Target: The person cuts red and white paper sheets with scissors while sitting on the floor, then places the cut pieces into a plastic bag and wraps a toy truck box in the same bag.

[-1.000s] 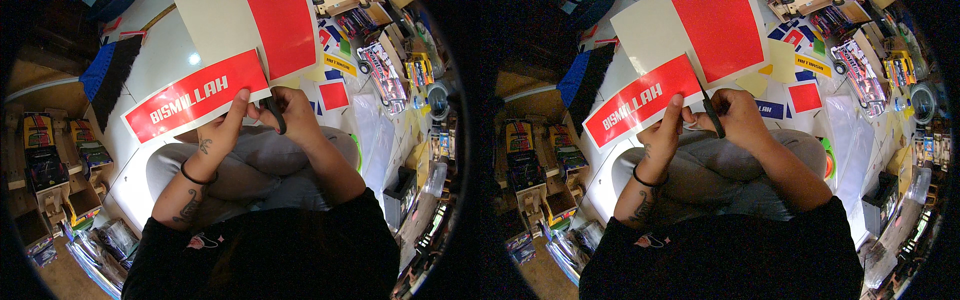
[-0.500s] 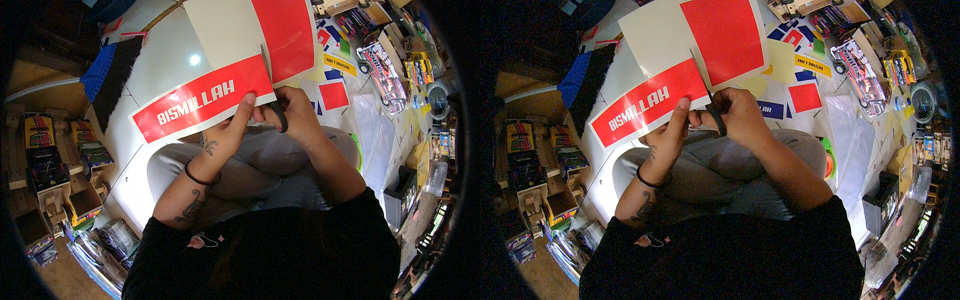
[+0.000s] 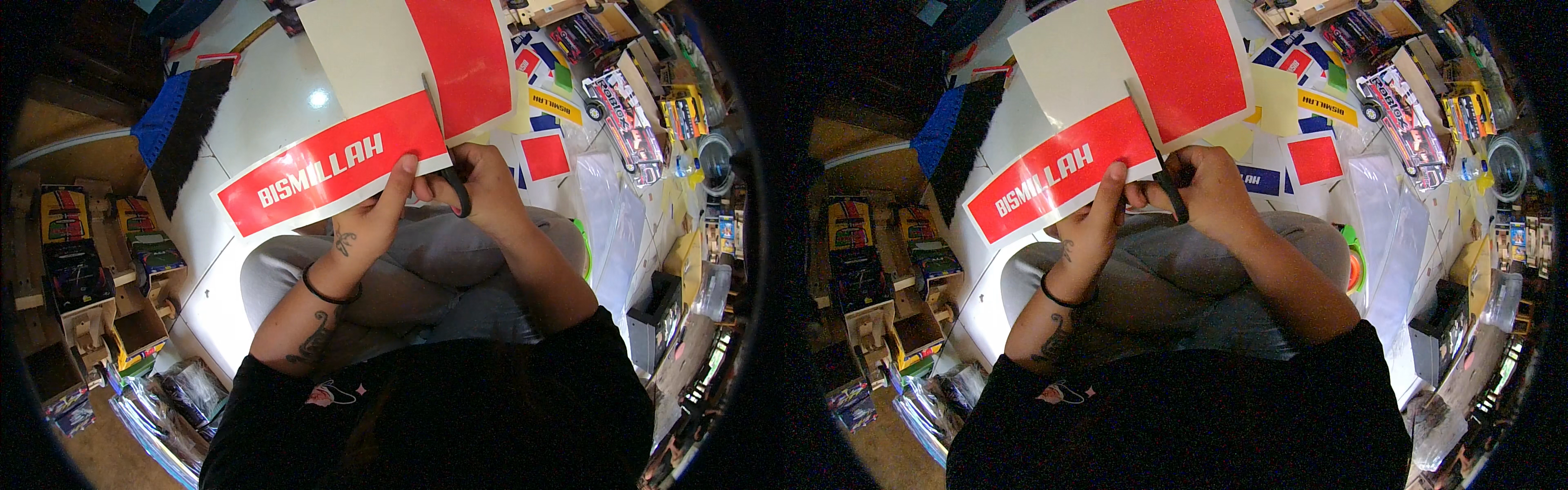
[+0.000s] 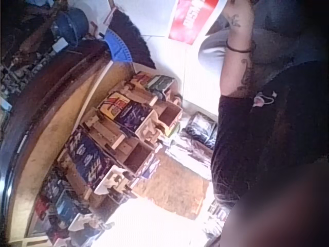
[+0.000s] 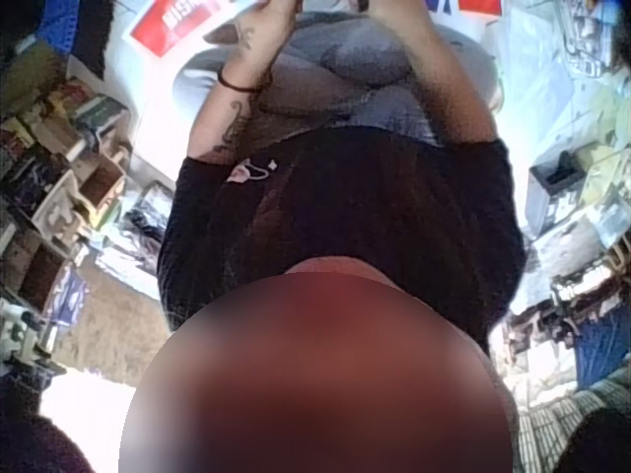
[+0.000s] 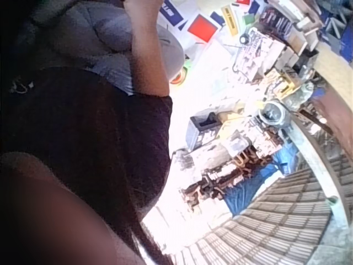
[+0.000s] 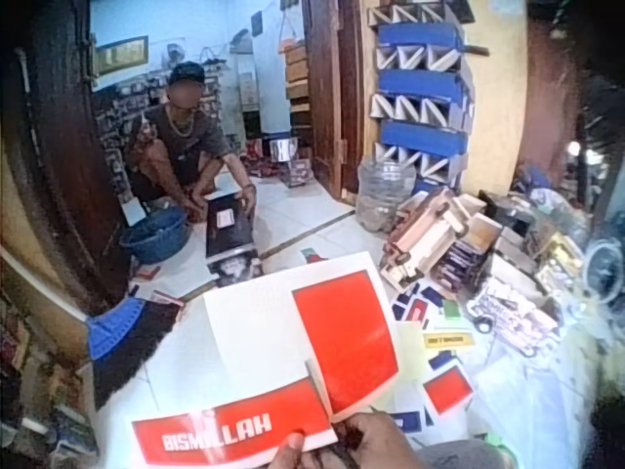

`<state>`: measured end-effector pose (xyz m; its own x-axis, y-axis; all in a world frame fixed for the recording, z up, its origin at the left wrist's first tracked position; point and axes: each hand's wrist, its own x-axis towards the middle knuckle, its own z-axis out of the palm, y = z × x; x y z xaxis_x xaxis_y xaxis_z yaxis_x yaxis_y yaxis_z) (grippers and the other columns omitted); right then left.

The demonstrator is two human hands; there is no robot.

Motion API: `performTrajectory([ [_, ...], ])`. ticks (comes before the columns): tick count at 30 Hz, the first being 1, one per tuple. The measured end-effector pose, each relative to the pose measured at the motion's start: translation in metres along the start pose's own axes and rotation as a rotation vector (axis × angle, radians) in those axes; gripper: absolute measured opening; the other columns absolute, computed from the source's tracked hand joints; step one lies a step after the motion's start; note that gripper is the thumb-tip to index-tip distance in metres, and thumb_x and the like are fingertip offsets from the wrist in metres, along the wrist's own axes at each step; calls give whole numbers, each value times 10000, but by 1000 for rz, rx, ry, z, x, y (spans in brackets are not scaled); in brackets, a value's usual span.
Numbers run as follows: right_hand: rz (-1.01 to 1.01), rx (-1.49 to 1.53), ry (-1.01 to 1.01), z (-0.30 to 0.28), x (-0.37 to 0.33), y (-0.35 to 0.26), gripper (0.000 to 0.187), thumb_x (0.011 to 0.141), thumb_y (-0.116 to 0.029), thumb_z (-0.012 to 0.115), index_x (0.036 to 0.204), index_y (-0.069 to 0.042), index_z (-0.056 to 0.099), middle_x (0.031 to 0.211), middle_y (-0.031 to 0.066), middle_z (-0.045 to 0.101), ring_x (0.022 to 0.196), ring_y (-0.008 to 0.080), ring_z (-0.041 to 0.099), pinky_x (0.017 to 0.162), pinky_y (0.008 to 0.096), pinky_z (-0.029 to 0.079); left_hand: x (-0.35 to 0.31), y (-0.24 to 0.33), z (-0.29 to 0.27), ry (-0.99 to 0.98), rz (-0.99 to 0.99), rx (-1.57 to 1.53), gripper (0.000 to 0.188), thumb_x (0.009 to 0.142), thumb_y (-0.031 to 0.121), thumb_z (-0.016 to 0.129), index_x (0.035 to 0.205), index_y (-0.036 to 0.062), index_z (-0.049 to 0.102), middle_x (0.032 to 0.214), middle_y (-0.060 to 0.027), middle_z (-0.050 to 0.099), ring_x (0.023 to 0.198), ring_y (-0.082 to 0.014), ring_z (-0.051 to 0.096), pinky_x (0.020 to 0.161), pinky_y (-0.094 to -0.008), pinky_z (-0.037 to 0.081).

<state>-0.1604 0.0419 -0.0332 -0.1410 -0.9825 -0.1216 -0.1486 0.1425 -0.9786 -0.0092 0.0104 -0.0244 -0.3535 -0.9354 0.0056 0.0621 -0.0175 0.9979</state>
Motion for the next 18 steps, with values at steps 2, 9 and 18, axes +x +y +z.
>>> performTrajectory([
  [2, 31, -9, -3, 0, 0, -1, 258, 620, -199, 737, 644, -3, 571, 550, 29, 553, 500, 74, 490, 457, 216, 381, 0, -1, 1, 13, 18, 6, 192, 865, 206, 548, 757, 55, 595, 591, 24, 564, 489, -24, 456, 432, -166, 321],
  [9, 3, -15, 23, 0, -2, -3, 273, 615, -208, 738, 638, 6, 570, 538, 28, 548, 492, 76, 493, 447, 224, 385, 1, -3, 4, 33, 27, 17, 234, 882, 234, 517, 738, 61, 582, 574, 6, 557, 461, -40, 441, 399, -174, 276],
  [18, 14, -40, 15, 0, 0, -7, 223, 640, -184, 715, 665, 6, 599, 570, 46, 572, 531, 78, 513, 489, 227, 405, 1, 0, 4, 6, 75, 0, 236, 881, 237, 516, 737, 60, 577, 586, -2, 563, 475, -44, 465, 408, -170, 310],
])
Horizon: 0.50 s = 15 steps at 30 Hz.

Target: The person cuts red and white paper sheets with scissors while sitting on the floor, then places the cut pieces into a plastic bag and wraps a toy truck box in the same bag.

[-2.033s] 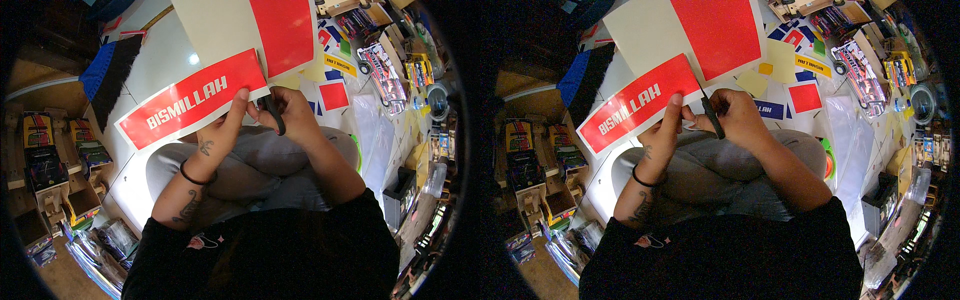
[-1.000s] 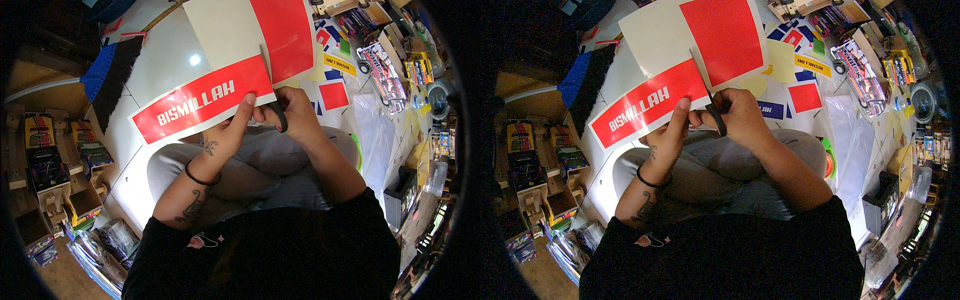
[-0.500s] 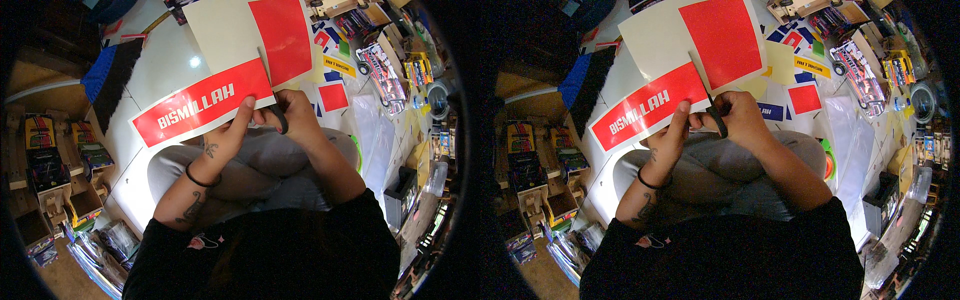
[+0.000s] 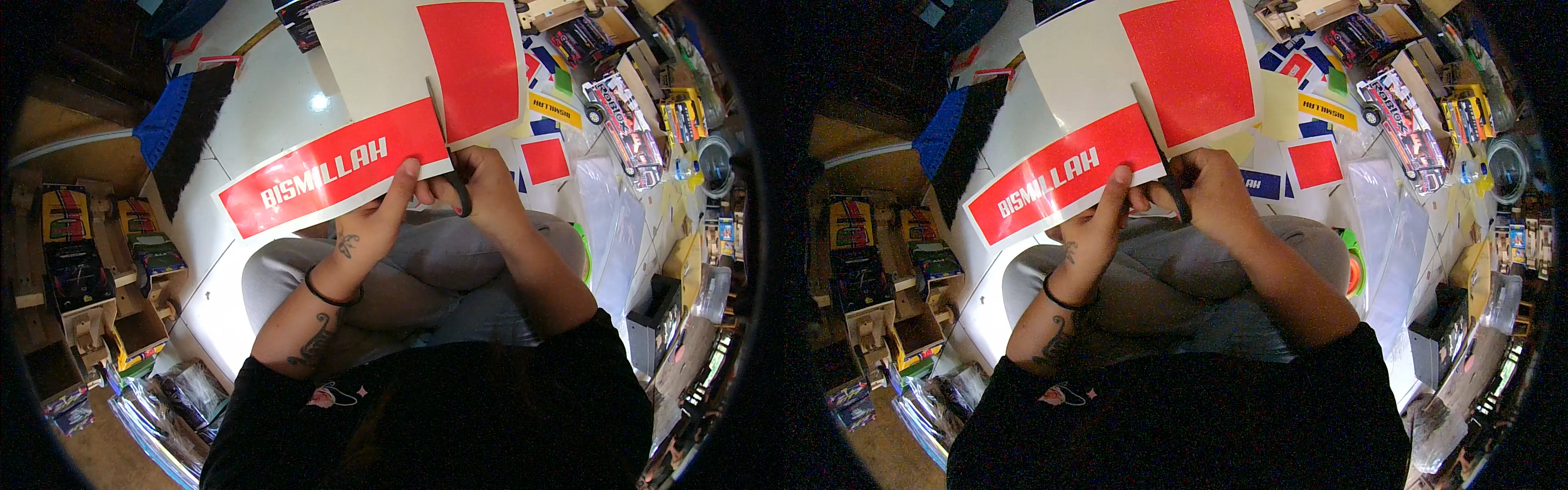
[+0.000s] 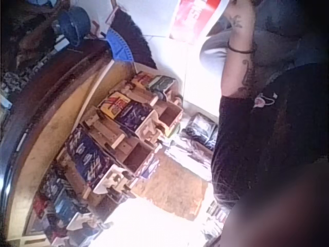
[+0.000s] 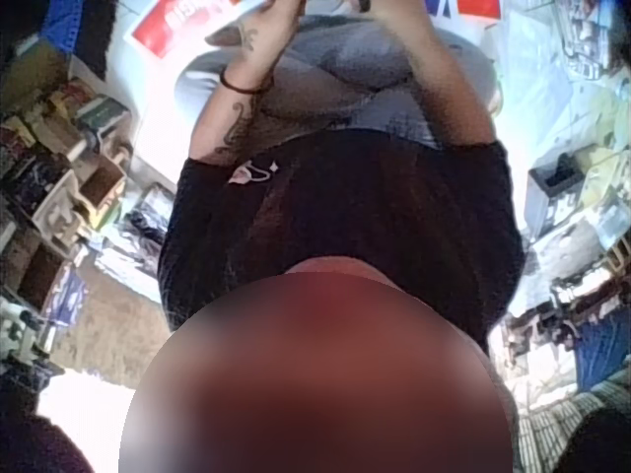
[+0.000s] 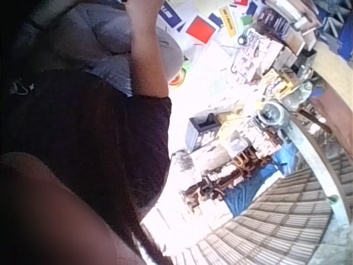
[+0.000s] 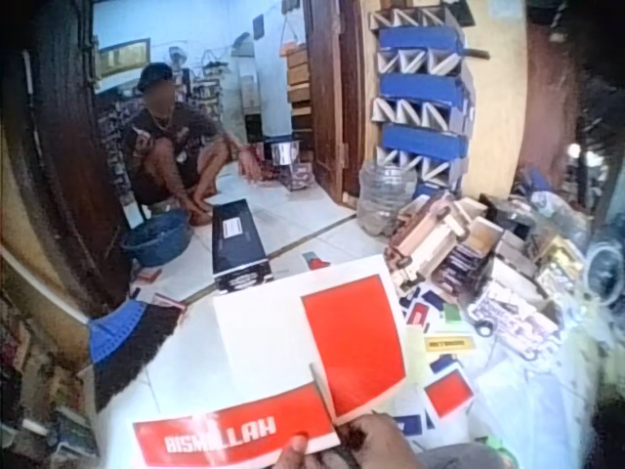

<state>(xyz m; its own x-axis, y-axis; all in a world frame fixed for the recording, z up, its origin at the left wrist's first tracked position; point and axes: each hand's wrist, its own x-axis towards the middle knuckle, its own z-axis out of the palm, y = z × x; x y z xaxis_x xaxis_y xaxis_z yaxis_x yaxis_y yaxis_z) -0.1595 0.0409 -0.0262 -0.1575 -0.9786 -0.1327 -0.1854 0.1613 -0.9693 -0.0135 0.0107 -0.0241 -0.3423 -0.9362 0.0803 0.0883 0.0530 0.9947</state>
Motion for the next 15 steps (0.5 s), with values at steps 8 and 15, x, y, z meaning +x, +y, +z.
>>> performTrajectory([
  [8, 2, 38, -34, -2, -2, -6, 173, 663, -123, 658, 763, 8, 605, 641, 53, 602, 555, 70, 542, 505, 176, 390, 0, -1, 2, -2, 12, -50, 221, 879, 228, 519, 756, 55, 577, 587, -2, 567, 468, -44, 465, 406, -169, 316],
  [15, 11, 40, -49, -2, -1, -5, 177, 668, -148, 683, 746, -3, 619, 641, 43, 610, 566, 72, 537, 521, 207, 407, 0, 0, 2, -8, -2, -27, 206, 879, 223, 517, 776, 54, 577, 586, -3, 568, 461, -43, 458, 403, -168, 314],
])
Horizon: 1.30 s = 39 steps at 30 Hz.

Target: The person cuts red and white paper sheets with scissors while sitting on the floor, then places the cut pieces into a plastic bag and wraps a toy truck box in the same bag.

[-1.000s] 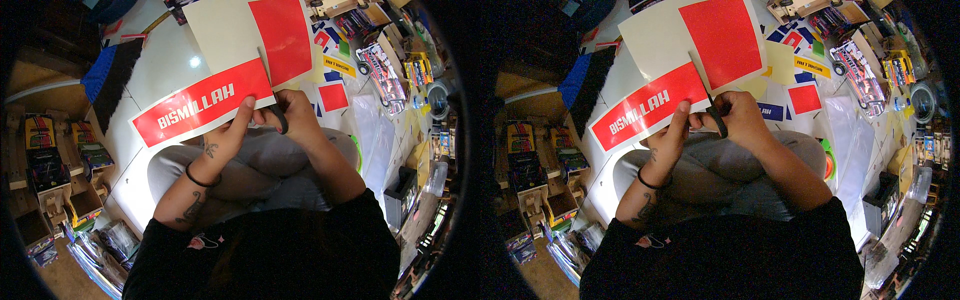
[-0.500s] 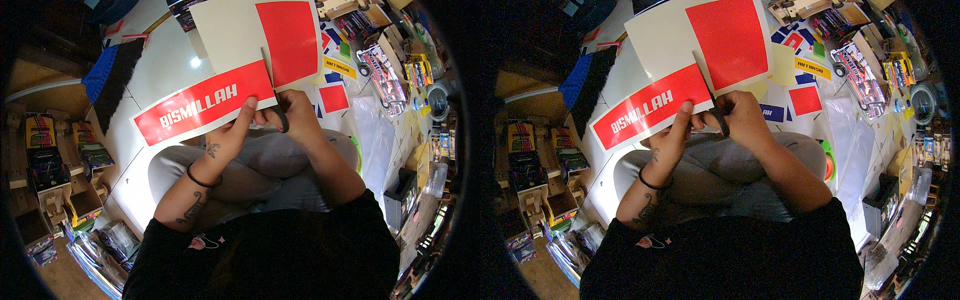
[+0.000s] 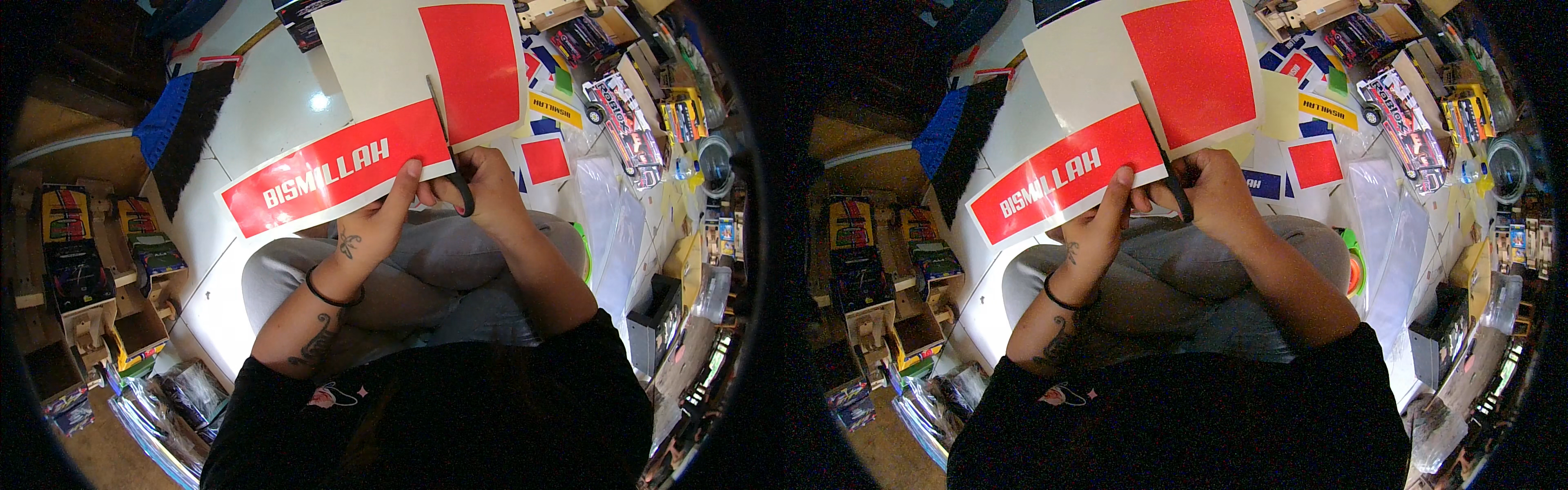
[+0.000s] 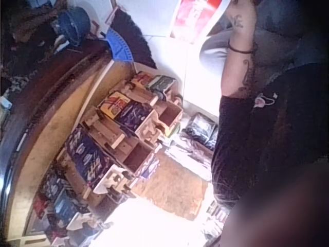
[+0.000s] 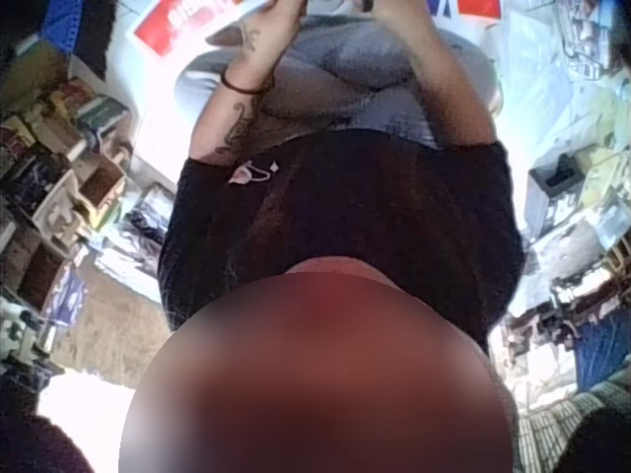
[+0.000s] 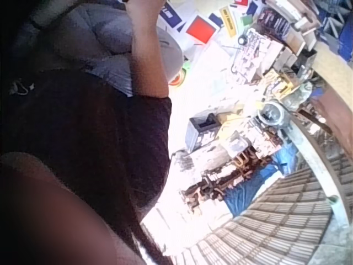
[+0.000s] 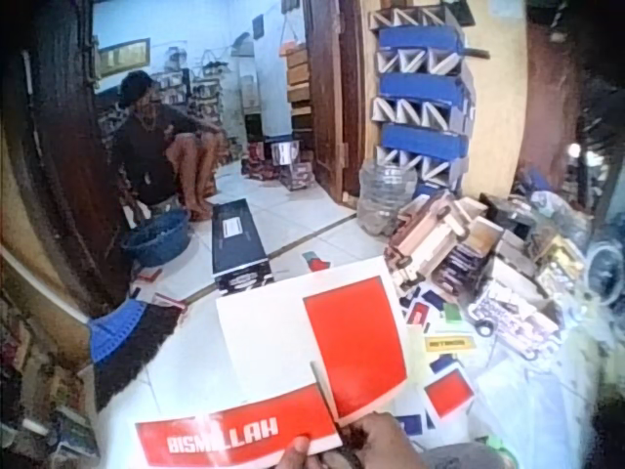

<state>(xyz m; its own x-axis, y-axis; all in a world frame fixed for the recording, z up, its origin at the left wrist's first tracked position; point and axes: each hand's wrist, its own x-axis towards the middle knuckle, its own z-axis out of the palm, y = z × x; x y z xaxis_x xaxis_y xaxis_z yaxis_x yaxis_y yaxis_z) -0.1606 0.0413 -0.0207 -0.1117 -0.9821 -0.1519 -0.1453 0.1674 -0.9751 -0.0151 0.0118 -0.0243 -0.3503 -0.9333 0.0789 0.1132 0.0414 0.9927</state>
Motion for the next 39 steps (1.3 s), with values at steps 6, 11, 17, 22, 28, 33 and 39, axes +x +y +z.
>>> performTrajectory([
  [6, -25, 40, -23, 0, -1, 4, 164, 681, -126, 648, 770, 3, 603, 646, 50, 605, 570, 70, 543, 523, 183, 398, 0, -2, 0, 7, 23, 7, 209, 880, 215, 512, 763, 55, 578, 576, -3, 565, 471, -51, 470, 416, -174, 326],
  [11, 70, 77, -92, 2, 6, 10, 254, 676, -197, 697, 796, 2, 595, 696, 48, 594, 636, 96, 540, 573, 219, 413, 4, 0, -5, 121, 4, 27, 214, 860, 232, 549, 754, 49, 574, 570, -11, 562, 485, -63, 489, 431, -188, 339],
  [17, 50, -472, -464, -10, 6, 13, 402, 624, -356, 763, 784, -27, 597, 655, 45, 553, 628, 135, 520, 600, 249, 415, 44, 5, -63, 441, 301, 419, 279, 828, 267, 604, 801, -9, 631, 657, -65, 615, 565, -99, 516, 506, -222, 373],
  [22, -83, -294, 26, -30, 19, 15, 478, 633, -328, 763, 944, -36, 547, 866, 53, 585, 806, 159, 550, 680, 286, 430, 46, -6, -67, 192, 241, 793, 219, 787, 195, 629, 881, -3, 632, 788, -122, 644, 777, -198, 601, 719, -321, 439],
  [28, 76, 143, 306, -47, 31, 16, 565, 630, -212, 758, 1074, -21, 465, 1045, 100, 528, 979, 182, 494, 808, 286, 398, 37, 3, -57, -86, 10, -24, 201, 827, 191, 598, 878, -1, 628, 838, -54, 649, 771, -89, 573, 714, -246, 436],
  [33, -43, 167, 265, -30, 23, 20, 532, 629, -105, 722, 1079, -23, 450, 868, 64, 542, 742, 140, 535, 700, 251, 434, 45, -2, -60, 186, -93, -78, 217, 796, 192, 636, 894, 0, 610, 830, -83, 647, 760, -109, 591, 697, -231, 443],
  [39, -437, -427, 510, -17, 22, 13, 529, 610, -115, 748, 1024, -1, 439, 987, 111, 510, 745, 136, 523, 651, 255, 436, 48, -6, -65, 285, 69, 266, 235, 789, 182, 639, 858, -41, 617, 782, -107, 651, 671, -131, 605, 612, -248, 467],
])
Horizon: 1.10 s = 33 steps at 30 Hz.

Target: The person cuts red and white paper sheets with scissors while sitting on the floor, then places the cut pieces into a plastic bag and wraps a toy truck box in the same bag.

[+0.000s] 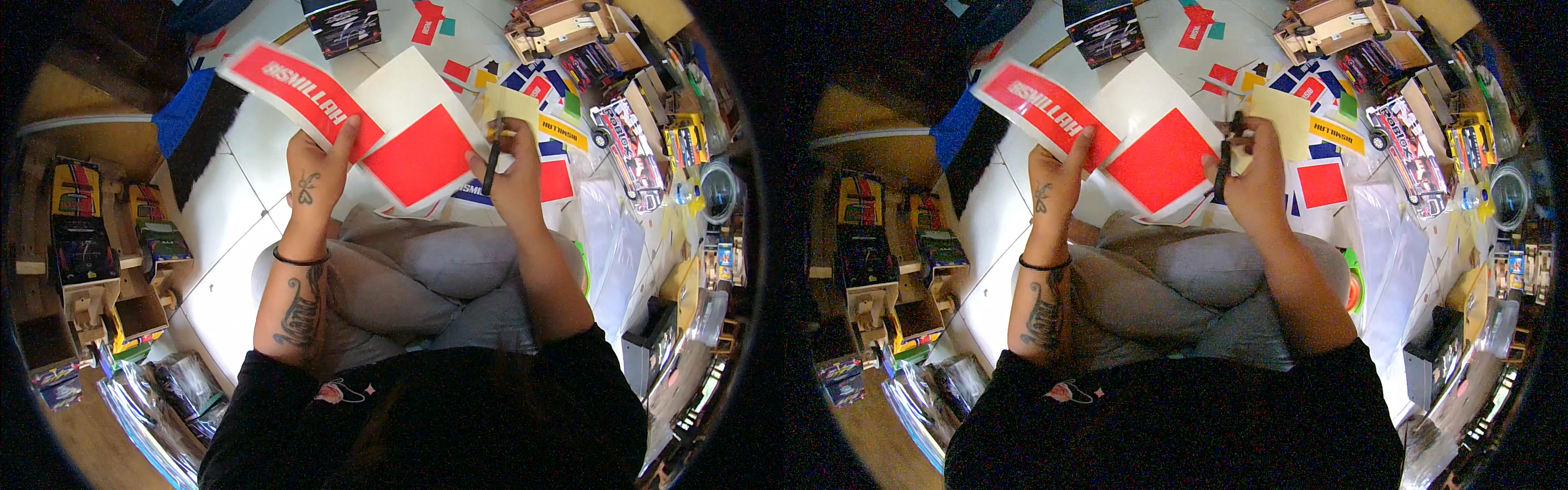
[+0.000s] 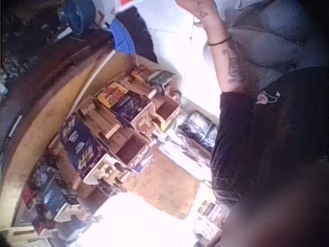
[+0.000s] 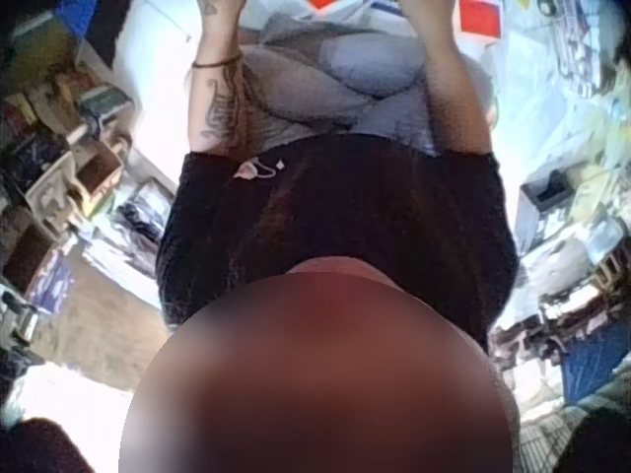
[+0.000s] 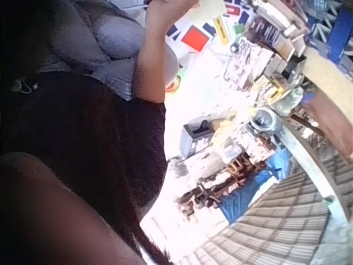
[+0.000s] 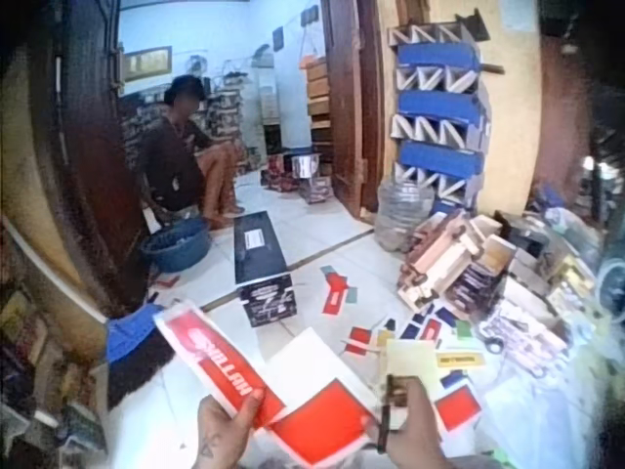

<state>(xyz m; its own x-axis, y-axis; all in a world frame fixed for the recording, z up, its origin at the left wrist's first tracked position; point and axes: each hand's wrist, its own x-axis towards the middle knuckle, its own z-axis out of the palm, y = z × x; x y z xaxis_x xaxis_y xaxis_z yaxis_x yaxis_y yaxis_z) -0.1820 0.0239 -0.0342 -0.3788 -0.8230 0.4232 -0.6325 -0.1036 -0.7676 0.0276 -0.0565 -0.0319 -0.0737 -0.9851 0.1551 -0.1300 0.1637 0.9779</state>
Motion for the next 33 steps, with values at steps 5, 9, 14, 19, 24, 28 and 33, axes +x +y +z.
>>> performTrajectory([
  [5, 208, 102, -249, -9, -4, -12, 431, 601, -227, 789, 877, -7, 541, 775, 43, 565, 638, 102, 516, 573, 228, 424, -1, 7, -2, -10, 38, 9, 245, 794, 190, 637, 861, -45, 620, 785, -120, 651, 668, -140, 610, 602, -242, 474],
  [9, 474, 310, -939, 0, -13, -17, 305, 657, -226, 759, 818, -33, 586, 598, -13, 543, 468, 35, 458, 391, 173, 304, -2, 13, -3, -65, -4, -51, 244, 794, 188, 640, 869, -44, 619, 792, -118, 651, 677, -133, 614, 598, -233, 478],
  [14, 470, 221, -1028, 7, -18, -12, 347, 639, -264, 775, 765, -16, 568, 574, -2, 538, 465, 47, 477, 401, 175, 335, -5, 17, -4, -117, -30, -97, 221, 789, 158, 645, 893, -35, 618, 802, -104, 653, 678, -117, 609, 599, -224, 479],
  [19, 517, 249, -954, 3, -18, -14, 360, 628, -278, 781, 743, -13, 564, 557, 22, 537, 458, 75, 506, 411, 183, 360, -9, 16, 0, -242, 6, -115, 213, 782, 139, 651, 896, -38, 618, 809, -96, 655, 683, -106, 603, 600, -221, 476],
  [24, 491, 236, -893, 6, -18, -18, 367, 624, -275, 784, 750, -5, 569, 556, 27, 539, 456, 79, 508, 413, 186, 366, -10, 16, 1, -256, -22, -34, 217, 774, 135, 658, 895, -40, 616, 814, -96, 655, 691, -100, 599, 608, -221, 472],
  [28, 503, 245, -873, 5, -18, -20, 379, 617, -274, 788, 762, -1, 569, 557, 26, 537, 454, 77, 502, 415, 188, 371, -12, 20, 3, -246, -5, -87, 224, 769, 132, 662, 901, -41, 612, 822, -98, 654, 700, -102, 601, 619, -224, 473],
  [33, 532, 269, -884, 4, -17, -23, 410, 598, -288, 798, 774, 4, 570, 563, 24, 538, 457, 76, 500, 426, 187, 384, -13, 22, 3, -212, 27, -94, 230, 770, 129, 661, 907, -46, 605, 828, -106, 652, 713, -111, 606, 635, -229, 480],
])
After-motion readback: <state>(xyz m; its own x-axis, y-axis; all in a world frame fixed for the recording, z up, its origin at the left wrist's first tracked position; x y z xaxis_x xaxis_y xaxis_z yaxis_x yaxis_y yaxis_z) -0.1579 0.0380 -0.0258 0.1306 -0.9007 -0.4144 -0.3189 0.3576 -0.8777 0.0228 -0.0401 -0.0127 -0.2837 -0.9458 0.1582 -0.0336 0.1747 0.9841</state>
